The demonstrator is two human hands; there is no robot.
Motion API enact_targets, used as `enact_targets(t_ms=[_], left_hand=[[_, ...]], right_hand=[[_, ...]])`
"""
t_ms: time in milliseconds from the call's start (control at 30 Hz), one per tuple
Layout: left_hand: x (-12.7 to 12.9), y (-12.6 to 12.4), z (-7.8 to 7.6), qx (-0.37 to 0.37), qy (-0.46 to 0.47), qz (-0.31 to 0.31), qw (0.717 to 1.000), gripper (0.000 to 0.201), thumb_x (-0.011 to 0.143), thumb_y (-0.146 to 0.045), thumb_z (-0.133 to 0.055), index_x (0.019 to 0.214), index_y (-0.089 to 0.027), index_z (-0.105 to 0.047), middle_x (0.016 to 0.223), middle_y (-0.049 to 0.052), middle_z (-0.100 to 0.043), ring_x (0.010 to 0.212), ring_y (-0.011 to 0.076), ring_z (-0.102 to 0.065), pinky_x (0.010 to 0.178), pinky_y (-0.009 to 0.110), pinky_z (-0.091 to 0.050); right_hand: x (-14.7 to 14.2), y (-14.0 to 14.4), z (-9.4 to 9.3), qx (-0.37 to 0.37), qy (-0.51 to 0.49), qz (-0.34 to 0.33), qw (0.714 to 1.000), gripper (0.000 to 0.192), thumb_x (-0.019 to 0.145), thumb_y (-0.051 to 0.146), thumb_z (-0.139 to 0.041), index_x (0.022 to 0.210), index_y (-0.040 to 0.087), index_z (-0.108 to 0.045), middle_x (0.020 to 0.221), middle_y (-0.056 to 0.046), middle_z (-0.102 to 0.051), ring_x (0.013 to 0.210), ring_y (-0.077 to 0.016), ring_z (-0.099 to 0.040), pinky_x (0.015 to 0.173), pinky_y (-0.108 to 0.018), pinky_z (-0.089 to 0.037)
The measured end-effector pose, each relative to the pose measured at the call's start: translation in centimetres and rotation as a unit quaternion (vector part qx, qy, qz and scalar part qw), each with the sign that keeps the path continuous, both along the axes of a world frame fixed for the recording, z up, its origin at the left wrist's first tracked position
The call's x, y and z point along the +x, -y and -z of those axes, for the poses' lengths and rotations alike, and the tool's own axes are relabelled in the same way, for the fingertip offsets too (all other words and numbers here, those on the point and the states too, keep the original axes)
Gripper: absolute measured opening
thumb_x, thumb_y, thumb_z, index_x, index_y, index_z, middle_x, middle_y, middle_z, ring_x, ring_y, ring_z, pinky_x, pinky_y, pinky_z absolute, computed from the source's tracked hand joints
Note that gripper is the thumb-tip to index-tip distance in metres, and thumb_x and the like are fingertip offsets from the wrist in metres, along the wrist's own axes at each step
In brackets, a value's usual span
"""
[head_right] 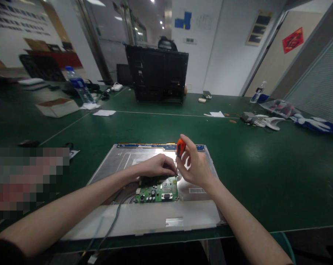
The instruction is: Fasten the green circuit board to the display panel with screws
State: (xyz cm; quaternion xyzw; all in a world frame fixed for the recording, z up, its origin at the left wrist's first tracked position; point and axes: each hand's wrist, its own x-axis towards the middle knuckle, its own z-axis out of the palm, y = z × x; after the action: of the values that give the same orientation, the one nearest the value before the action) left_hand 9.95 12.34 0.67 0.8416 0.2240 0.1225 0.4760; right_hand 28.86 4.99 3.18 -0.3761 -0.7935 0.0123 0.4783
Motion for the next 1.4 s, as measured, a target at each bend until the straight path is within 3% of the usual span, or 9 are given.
enact_targets(t_ms=[600,867,1267,1400], left_hand=[[0.07,0.23,-0.64,0.014,-0.011,0.003,1.000,0.012,0.083,-0.011,-0.068,0.088,-0.016,-0.078,0.081,0.001,-0.076,0.072,0.0124,-0.066,0.072,0.021,-0.047],[0.09,0.27,-0.73,0.001,-0.004,0.003,1.000,0.012,0.082,-0.009,-0.069,0.086,-0.016,-0.078,0.080,0.001,-0.075,0.071,0.0118,-0.065,0.072,0.021,-0.047],[0.06,0.20,-0.66,-0.001,-0.001,0.007,1.000,0.011,0.082,-0.010,-0.070,0.088,-0.015,-0.078,0.083,0.002,-0.076,0.075,0.0125,-0.067,0.072,0.020,-0.048],[0.10,0.18,-0.58,-0.001,-0.001,0.007,1.000,0.011,0.082,-0.010,-0.070,0.088,-0.015,-0.078,0.083,0.002,-0.076,0.075,0.0127,-0.067,0.072,0.021,-0.048]], right_hand=[[0.20,0.10,0.00,0.013,0.010,0.033,0.999,0.073,0.088,0.020,-0.059,0.150,0.031,-0.022,0.068,0.008,-0.056,0.043,-0.0099,-0.056,0.039,-0.021,-0.046],[0.27,0.34,-0.25,0.008,0.003,0.007,1.000,0.071,0.088,0.018,-0.055,0.150,0.032,-0.023,0.093,-0.001,-0.068,0.051,-0.0100,-0.062,0.044,-0.022,-0.052],[0.32,0.08,0.17,0.019,-0.006,0.037,0.999,0.070,0.088,0.021,-0.059,0.148,0.029,-0.025,0.069,0.008,-0.056,0.044,-0.0089,-0.055,0.040,-0.020,-0.045],[0.29,0.04,0.10,0.022,0.000,0.036,0.999,0.066,0.089,0.023,-0.059,0.146,0.029,-0.027,0.070,0.008,-0.058,0.044,-0.0086,-0.055,0.041,-0.020,-0.044]])
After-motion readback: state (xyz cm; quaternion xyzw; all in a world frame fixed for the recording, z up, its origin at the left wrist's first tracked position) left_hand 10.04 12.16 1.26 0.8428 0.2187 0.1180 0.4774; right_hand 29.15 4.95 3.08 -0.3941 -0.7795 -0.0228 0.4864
